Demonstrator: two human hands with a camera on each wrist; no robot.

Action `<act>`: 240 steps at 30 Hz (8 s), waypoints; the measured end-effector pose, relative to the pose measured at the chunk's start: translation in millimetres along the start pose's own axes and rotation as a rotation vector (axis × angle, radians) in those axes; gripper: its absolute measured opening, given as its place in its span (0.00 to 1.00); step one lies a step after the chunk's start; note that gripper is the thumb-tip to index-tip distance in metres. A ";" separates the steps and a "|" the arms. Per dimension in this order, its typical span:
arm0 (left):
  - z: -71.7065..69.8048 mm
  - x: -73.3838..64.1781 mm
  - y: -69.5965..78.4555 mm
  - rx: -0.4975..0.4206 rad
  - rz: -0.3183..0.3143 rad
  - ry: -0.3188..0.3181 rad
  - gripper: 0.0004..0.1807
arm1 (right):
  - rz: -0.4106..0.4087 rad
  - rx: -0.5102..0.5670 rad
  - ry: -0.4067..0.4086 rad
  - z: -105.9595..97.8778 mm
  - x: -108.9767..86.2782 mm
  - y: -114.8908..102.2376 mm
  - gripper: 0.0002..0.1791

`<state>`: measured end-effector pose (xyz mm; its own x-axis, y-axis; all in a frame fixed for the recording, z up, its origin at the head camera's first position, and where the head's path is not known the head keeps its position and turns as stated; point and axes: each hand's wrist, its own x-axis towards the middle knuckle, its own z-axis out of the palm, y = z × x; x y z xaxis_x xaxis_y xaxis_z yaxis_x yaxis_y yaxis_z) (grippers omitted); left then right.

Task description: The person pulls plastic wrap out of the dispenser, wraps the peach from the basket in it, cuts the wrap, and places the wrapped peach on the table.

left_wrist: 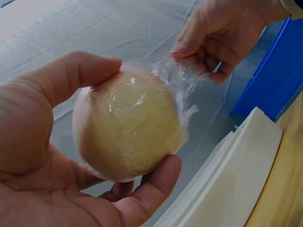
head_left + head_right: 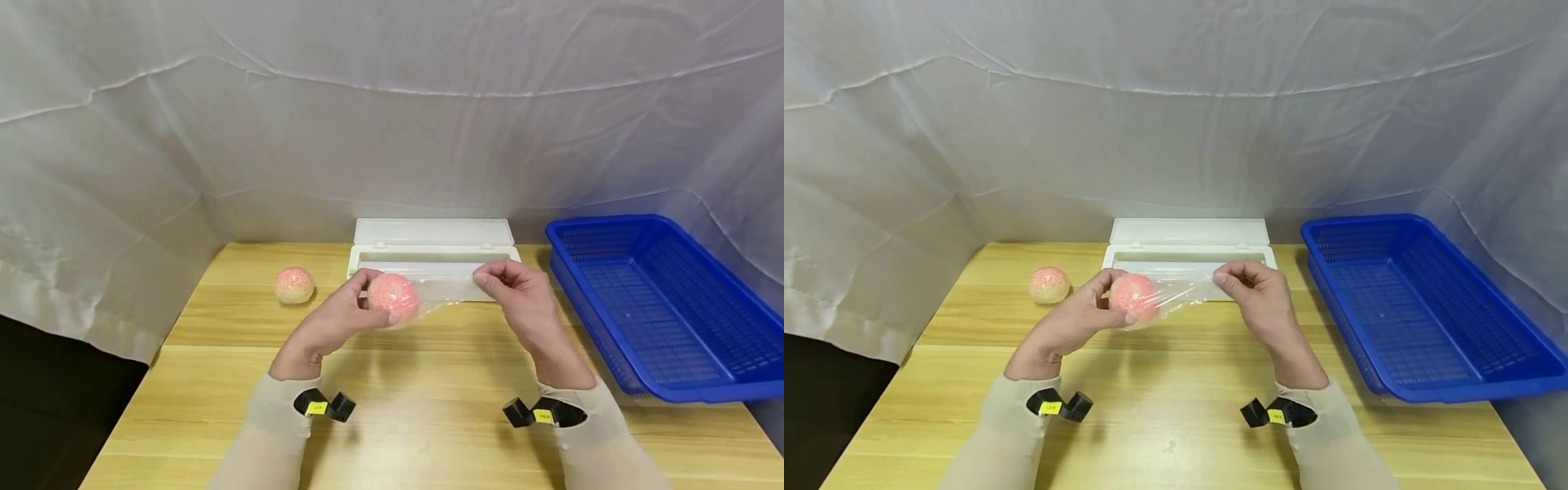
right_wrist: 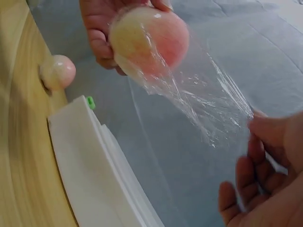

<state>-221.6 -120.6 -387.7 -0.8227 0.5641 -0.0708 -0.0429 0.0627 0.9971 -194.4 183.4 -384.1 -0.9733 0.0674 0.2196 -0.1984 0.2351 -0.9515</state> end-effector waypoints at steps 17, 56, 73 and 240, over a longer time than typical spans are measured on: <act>2.2 0.2 5.2 -0.136 0.110 0.037 0.37 | 0.187 0.324 -0.153 9.7 1.0 9.5 0.10; 62.9 20.3 -11.8 -0.074 0.070 0.133 0.28 | 0.272 0.663 0.071 75.9 -20.8 7.9 0.13; 75.2 15.7 -9.9 -0.242 0.051 -0.048 0.36 | -0.019 0.469 0.361 75.6 -25.5 9.1 0.08; 62.0 29.9 -25.3 -0.323 -0.002 0.053 0.33 | -0.128 -0.168 -0.322 50.1 -19.8 17.5 0.26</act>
<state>-210.0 -54.3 -416.7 -0.8506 0.5198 -0.0798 -0.2150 -0.2052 0.9548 -184.4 137.6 -415.9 -0.9336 -0.2748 0.2299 -0.3249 0.3789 -0.8665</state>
